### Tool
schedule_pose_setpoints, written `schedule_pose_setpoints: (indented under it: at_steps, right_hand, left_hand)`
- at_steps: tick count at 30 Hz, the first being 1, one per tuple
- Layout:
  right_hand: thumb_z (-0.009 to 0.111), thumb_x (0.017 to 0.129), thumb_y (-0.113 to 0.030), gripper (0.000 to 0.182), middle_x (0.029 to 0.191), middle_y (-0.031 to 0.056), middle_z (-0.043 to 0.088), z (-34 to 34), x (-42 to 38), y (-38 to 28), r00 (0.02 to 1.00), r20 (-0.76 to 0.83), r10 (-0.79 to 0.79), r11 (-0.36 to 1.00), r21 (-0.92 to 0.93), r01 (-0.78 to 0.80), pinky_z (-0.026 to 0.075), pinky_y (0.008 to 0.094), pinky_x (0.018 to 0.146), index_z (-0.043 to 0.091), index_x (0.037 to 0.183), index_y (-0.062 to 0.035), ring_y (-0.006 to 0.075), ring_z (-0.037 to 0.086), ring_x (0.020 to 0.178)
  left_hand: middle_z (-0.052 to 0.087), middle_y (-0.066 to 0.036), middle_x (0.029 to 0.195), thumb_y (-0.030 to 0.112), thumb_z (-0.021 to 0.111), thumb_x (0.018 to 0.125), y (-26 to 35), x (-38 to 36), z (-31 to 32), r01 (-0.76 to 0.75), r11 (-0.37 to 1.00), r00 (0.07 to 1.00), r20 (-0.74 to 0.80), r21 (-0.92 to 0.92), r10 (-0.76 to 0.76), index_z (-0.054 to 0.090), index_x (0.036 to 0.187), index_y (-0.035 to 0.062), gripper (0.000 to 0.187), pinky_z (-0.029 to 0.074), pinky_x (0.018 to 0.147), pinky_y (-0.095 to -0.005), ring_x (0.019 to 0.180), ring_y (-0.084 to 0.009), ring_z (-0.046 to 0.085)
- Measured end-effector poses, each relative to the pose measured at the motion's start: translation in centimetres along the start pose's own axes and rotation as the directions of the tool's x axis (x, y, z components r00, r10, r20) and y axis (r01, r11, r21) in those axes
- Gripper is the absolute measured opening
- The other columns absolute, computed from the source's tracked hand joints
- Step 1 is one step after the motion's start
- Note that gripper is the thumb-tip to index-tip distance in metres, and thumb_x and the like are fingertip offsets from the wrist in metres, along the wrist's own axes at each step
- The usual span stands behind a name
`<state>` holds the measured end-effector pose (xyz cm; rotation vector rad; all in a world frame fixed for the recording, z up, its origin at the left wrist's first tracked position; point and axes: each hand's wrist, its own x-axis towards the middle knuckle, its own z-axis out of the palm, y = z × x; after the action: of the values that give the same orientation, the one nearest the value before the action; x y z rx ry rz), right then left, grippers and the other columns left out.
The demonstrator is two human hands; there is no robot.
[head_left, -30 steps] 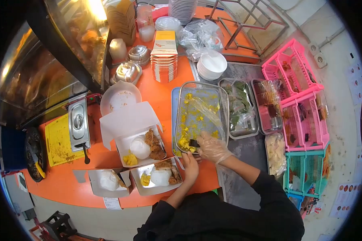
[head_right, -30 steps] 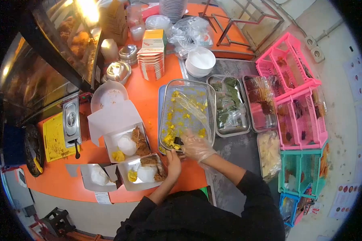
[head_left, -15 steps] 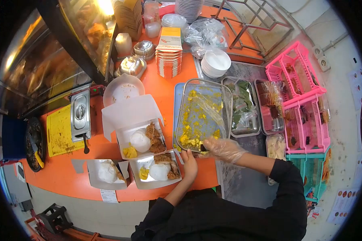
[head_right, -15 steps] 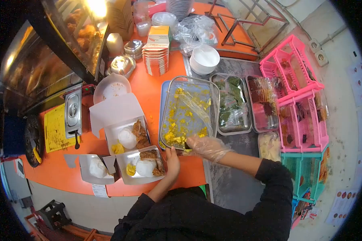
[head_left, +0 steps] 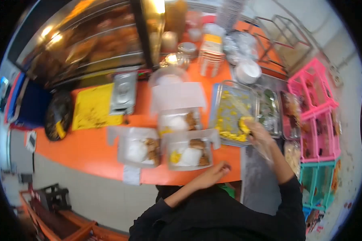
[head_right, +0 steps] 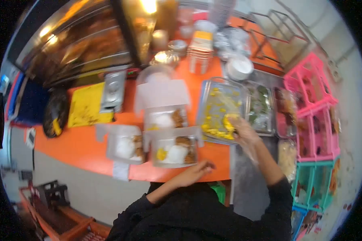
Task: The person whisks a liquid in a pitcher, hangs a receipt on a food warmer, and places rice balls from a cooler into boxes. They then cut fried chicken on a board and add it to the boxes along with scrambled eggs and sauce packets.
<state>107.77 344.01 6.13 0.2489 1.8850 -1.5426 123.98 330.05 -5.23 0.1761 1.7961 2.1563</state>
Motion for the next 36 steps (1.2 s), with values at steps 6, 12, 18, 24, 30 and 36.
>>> schedule_pose_setpoints:
  at_steps: [6,12,18,24,30,36]
  right_hand:
    - [0.053,0.085,-0.039,0.029,0.072,-0.0021,0.054,14.3,-8.1,-0.5,0.926,0.366,0.088,0.995,-0.069,-0.067,0.029,0.0151,0.038,0.051,0.098,-0.0132,0.0023,0.045,0.052]
    - [0.056,0.081,-0.038,0.046,0.076,0.0121,0.055,32.7,-0.1,9.4,0.637,0.425,-0.643,0.375,-0.551,0.746,0.042,0.0331,0.056,0.045,0.109,-0.0029,0.0259,0.056,0.070]
    - [0.056,0.079,-0.016,0.042,0.119,0.0148,0.033,39.2,-1.8,11.0,0.839,0.319,-0.440,0.285,-0.837,0.467,0.048,0.0414,0.074,0.038,0.115,-0.0057,0.0367,0.055,0.087]
    - [0.049,0.078,-0.009,0.054,0.113,0.0144,0.039,38.6,-2.6,12.2,0.722,0.260,-0.642,0.295,-0.785,0.545,0.050,0.0405,0.068,0.032,0.130,-0.0098,0.0327,0.055,0.088]
    - [0.052,0.076,-0.007,0.052,0.117,0.0141,0.041,32.4,-5.2,9.6,0.325,0.207,-0.923,-0.019,-0.866,0.499,0.045,0.0360,0.082,0.037,0.126,-0.0048,0.0276,0.048,0.103]
    - [0.048,0.087,-0.032,0.048,0.110,0.0234,0.048,11.5,-2.7,4.0,0.044,-0.588,-0.808,0.589,-0.806,0.054,0.035,0.0373,0.087,0.042,0.123,-0.0007,0.0324,0.047,0.099]
  left_hand:
    - [0.055,-0.008,0.099,0.015,0.043,0.090,4.0,-16.3,-7.9,-0.114,0.992,0.966,-0.238,-0.058,0.097,0.047,0.105,0.0014,0.020,0.041,0.084,-0.0287,0.097,-0.0165,0.053]
    - [0.056,-0.006,0.092,0.020,0.040,0.089,1.0,-26.6,-14.9,-0.202,0.979,0.341,-0.938,-0.010,0.061,0.046,0.098,0.0054,0.017,0.037,0.070,-0.0250,0.082,-0.0118,0.052]
    - [0.056,-0.002,0.093,0.019,0.038,0.090,0.2,-30.5,-19.5,-0.215,0.977,0.119,-0.993,-0.008,0.018,0.043,0.102,0.0082,0.017,0.037,0.071,-0.0241,0.085,-0.0098,0.051]
    - [0.057,-0.009,0.095,0.012,0.052,0.082,-1.9,-29.7,-23.1,0.234,0.956,0.336,-0.937,0.177,0.091,0.053,0.100,0.0032,0.021,0.042,0.074,-0.0307,0.088,-0.0179,0.055]
    - [0.055,-0.017,0.099,0.014,0.061,0.074,-1.9,-27.7,-23.4,0.531,0.669,0.547,-0.813,0.520,0.198,0.055,0.100,-0.0008,0.030,0.043,0.079,-0.0376,0.091,-0.0330,0.053]
    - [0.058,-0.014,0.094,0.007,0.053,0.079,-3.1,-28.6,-22.9,0.354,0.888,0.321,-0.930,0.294,0.180,0.055,0.099,-0.0030,0.022,0.045,0.075,-0.0341,0.083,-0.0253,0.057]
